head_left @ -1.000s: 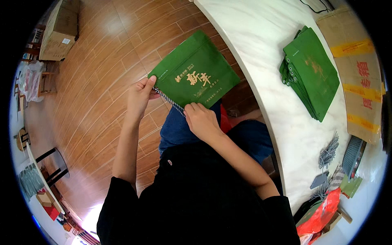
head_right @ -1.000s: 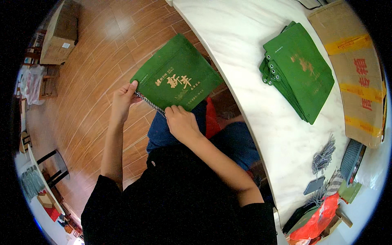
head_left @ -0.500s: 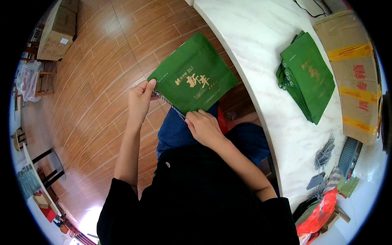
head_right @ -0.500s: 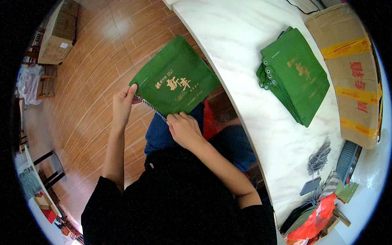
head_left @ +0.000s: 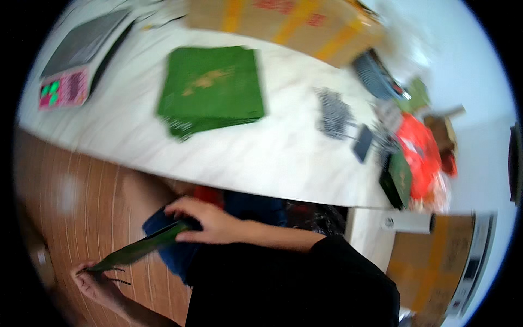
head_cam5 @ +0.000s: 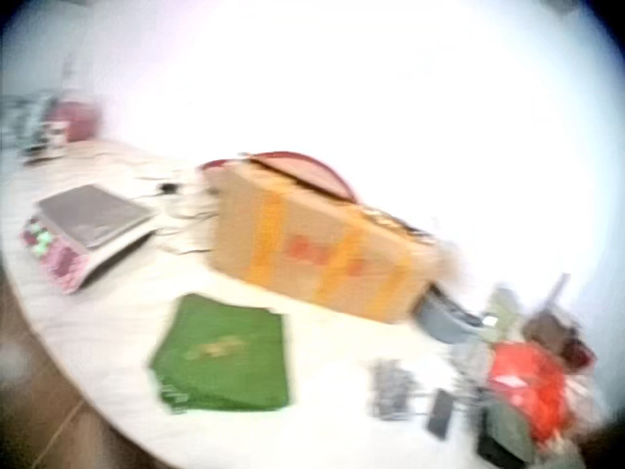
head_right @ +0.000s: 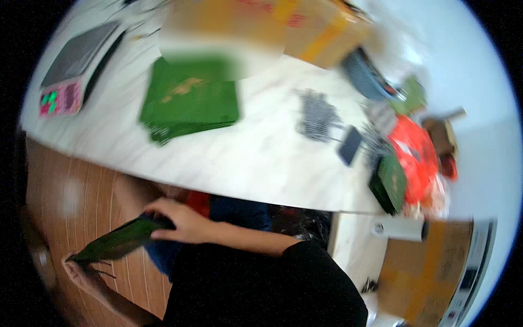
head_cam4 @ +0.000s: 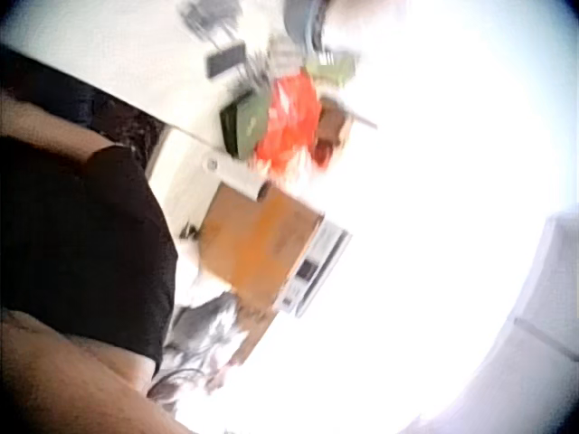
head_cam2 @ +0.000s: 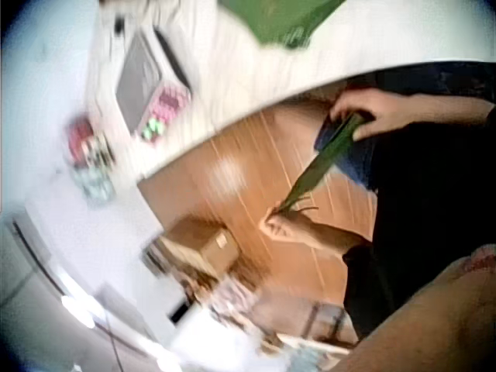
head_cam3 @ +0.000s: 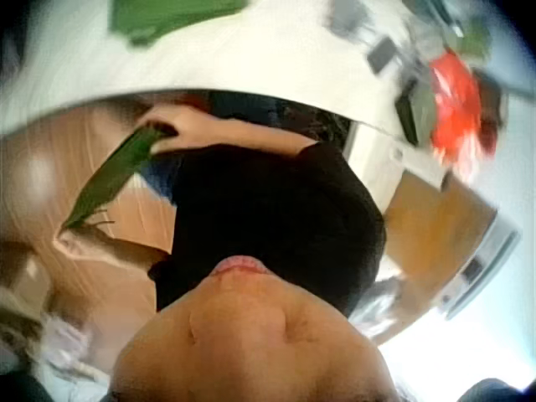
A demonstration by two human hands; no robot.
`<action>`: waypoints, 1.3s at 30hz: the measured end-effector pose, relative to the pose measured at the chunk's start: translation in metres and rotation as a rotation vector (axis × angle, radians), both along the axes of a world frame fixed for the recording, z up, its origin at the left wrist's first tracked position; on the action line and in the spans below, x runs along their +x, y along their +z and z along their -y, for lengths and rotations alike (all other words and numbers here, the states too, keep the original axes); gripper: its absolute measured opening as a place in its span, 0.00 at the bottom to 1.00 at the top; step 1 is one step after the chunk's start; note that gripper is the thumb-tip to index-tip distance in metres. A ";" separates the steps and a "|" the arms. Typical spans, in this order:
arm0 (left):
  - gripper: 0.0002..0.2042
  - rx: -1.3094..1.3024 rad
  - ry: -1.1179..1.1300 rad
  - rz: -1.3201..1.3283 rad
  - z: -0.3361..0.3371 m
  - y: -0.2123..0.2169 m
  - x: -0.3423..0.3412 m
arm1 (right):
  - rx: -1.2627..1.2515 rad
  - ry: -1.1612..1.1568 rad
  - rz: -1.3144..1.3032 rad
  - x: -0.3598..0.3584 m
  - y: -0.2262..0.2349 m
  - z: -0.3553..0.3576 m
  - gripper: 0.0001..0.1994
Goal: The person threads striped cords through corner eyelets of green gift bags by hand and pulls them through to attach them. They set completed bags aside on the table.
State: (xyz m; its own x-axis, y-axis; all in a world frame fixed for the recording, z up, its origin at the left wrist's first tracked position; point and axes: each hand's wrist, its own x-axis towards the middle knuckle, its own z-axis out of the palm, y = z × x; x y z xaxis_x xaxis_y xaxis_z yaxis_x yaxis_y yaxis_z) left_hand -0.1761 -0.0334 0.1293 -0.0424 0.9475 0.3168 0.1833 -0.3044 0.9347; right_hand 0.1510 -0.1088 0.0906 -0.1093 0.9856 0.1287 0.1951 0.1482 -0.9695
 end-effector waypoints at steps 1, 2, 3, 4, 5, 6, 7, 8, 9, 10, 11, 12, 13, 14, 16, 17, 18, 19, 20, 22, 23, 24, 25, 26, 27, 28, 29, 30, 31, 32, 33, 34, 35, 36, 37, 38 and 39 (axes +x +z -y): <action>0.15 -0.011 0.010 0.047 -0.017 0.000 0.022 | -0.120 0.044 -0.150 0.013 0.009 0.011 0.26; 0.14 -0.036 0.049 0.171 -0.029 0.001 0.058 | -0.117 -0.037 -0.186 0.023 0.009 0.027 0.24; 0.15 -0.022 0.019 0.199 -0.039 0.004 0.090 | -0.096 -0.095 -0.228 0.028 0.011 0.038 0.22; 0.17 -0.014 0.000 0.222 -0.047 0.007 0.119 | 0.018 -0.178 -0.269 0.033 0.007 0.049 0.20; 0.19 -0.011 -0.017 0.250 -0.052 0.012 0.153 | -0.018 -0.264 -0.392 0.041 0.008 0.062 0.20; 0.19 -0.076 -0.082 0.403 -0.051 0.027 0.187 | -0.046 -0.333 -0.531 0.048 0.011 0.073 0.20; 0.19 -0.079 -0.104 0.366 -0.055 0.038 0.213 | -0.072 -0.394 -0.672 0.055 0.014 0.083 0.20; 0.19 -0.116 -0.163 0.430 -0.054 0.040 0.245 | 0.021 -0.484 -0.713 0.062 0.008 0.098 0.21; 0.19 -0.146 -0.201 0.481 -0.053 0.043 0.271 | 0.151 -0.583 -0.784 0.062 0.005 0.103 0.21; 0.18 -0.185 -0.339 0.557 -0.047 0.051 0.297 | 0.224 -0.642 -0.794 0.063 -0.001 0.107 0.20; 0.17 -0.219 -0.476 0.622 -0.034 0.062 0.322 | 0.301 -0.694 -0.811 0.065 -0.007 0.110 0.20; 0.17 -0.169 -0.505 0.554 -0.017 0.073 0.345 | 0.306 -0.734 -0.678 0.071 -0.006 0.116 0.17; 0.17 -0.189 -0.622 0.578 -0.004 0.073 0.364 | 0.263 -0.823 -0.705 0.076 -0.004 0.122 0.17; 0.18 -0.151 -0.767 0.568 0.017 0.076 0.382 | 0.217 -0.904 -0.735 0.081 -0.001 0.126 0.17; 0.22 -0.158 -0.873 0.318 0.056 0.066 0.410 | 0.169 -1.141 -0.692 0.101 0.013 0.145 0.18; 0.23 -0.053 -1.011 0.220 0.067 0.050 0.422 | 0.179 -1.265 -0.641 0.118 0.023 0.152 0.22; 0.25 -0.012 -1.183 0.081 0.081 0.046 0.431 | 0.276 -1.377 -0.644 0.138 0.028 0.162 0.21; 0.25 -0.220 -1.431 -0.063 0.093 0.041 0.436 | 0.287 -1.494 -0.616 0.160 0.035 0.178 0.21; 0.26 -0.354 -1.554 -0.099 0.100 0.025 0.440 | 0.352 -1.589 -0.601 0.181 0.045 0.188 0.20; 0.25 -0.244 -1.685 -0.148 0.115 0.012 0.446 | 0.489 -1.831 -0.480 0.226 0.049 0.227 0.22; 0.22 -0.210 -1.701 -0.182 0.117 0.008 0.446 | 0.515 -1.859 -0.449 0.247 0.047 0.252 0.19; 0.20 -0.237 -1.718 -0.239 0.116 0.005 0.445 | 0.495 -1.891 -0.430 0.264 0.048 0.274 0.16; 0.19 -0.274 -1.746 -0.286 0.118 0.002 0.445 | 0.518 -1.986 -0.423 0.279 0.050 0.296 0.15; 0.18 -0.299 -1.757 -0.287 0.120 -0.003 0.444 | 0.537 -2.083 -0.418 0.292 0.051 0.316 0.14; 0.17 -0.323 -1.756 -0.298 0.120 -0.007 0.442 | 0.412 -2.180 -0.444 0.305 0.047 0.334 0.13; 0.16 -0.348 -1.755 -0.302 0.119 -0.011 0.441 | 0.282 -2.270 -0.460 0.318 0.044 0.352 0.13; 0.16 -0.348 -1.754 -0.312 0.117 -0.012 0.439 | 0.318 -2.301 -0.490 0.329 0.033 0.369 0.14; 0.15 -0.355 -1.754 -0.315 0.117 -0.013 0.436 | 0.349 -2.333 -0.511 0.338 0.022 0.385 0.16; 0.15 -0.363 -1.749 -0.317 0.114 -0.014 0.433 | 0.379 -2.358 -0.531 0.343 0.016 0.393 0.17; 0.15 -0.366 -1.727 -0.311 0.110 -0.015 0.428 | 0.379 -2.328 -0.582 0.343 0.015 0.392 0.18; 0.14 -0.371 -1.706 -0.301 0.105 -0.016 0.424 | 0.378 -2.297 -0.628 0.340 0.014 0.389 0.18; 0.14 -0.376 -1.684 -0.288 0.099 -0.016 0.420 | 0.377 -2.264 -0.669 0.338 0.013 0.384 0.19; 0.14 -0.386 -1.668 -0.264 0.095 -0.016 0.414 | 0.396 -2.291 -0.641 0.334 0.011 0.374 0.19; 0.14 -0.396 -1.649 -0.248 0.090 -0.018 0.408 | 0.411 -2.316 -0.619 0.327 0.002 0.361 0.19; 0.14 -0.407 -1.627 -0.229 0.085 -0.018 0.402 | 0.425 -2.339 -0.595 0.319 -0.008 0.348 0.19; 0.12 -0.417 -1.574 -0.188 0.083 -0.016 0.395 | 0.393 -2.296 -0.556 0.312 -0.018 0.336 0.16; 0.11 -0.405 -1.508 -0.141 0.077 -0.018 0.387 | 0.300 -2.235 -0.309 0.306 -0.022 0.317 0.14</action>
State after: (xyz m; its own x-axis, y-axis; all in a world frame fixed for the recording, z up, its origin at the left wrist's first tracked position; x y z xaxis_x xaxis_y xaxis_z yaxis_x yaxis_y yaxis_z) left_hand 0.2113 -0.1099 0.1110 0.9935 0.1064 -0.0398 0.0425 -0.0233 0.9988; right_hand 0.4574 -0.4262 0.0690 0.8194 -0.5720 0.0380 0.1007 0.0784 -0.9918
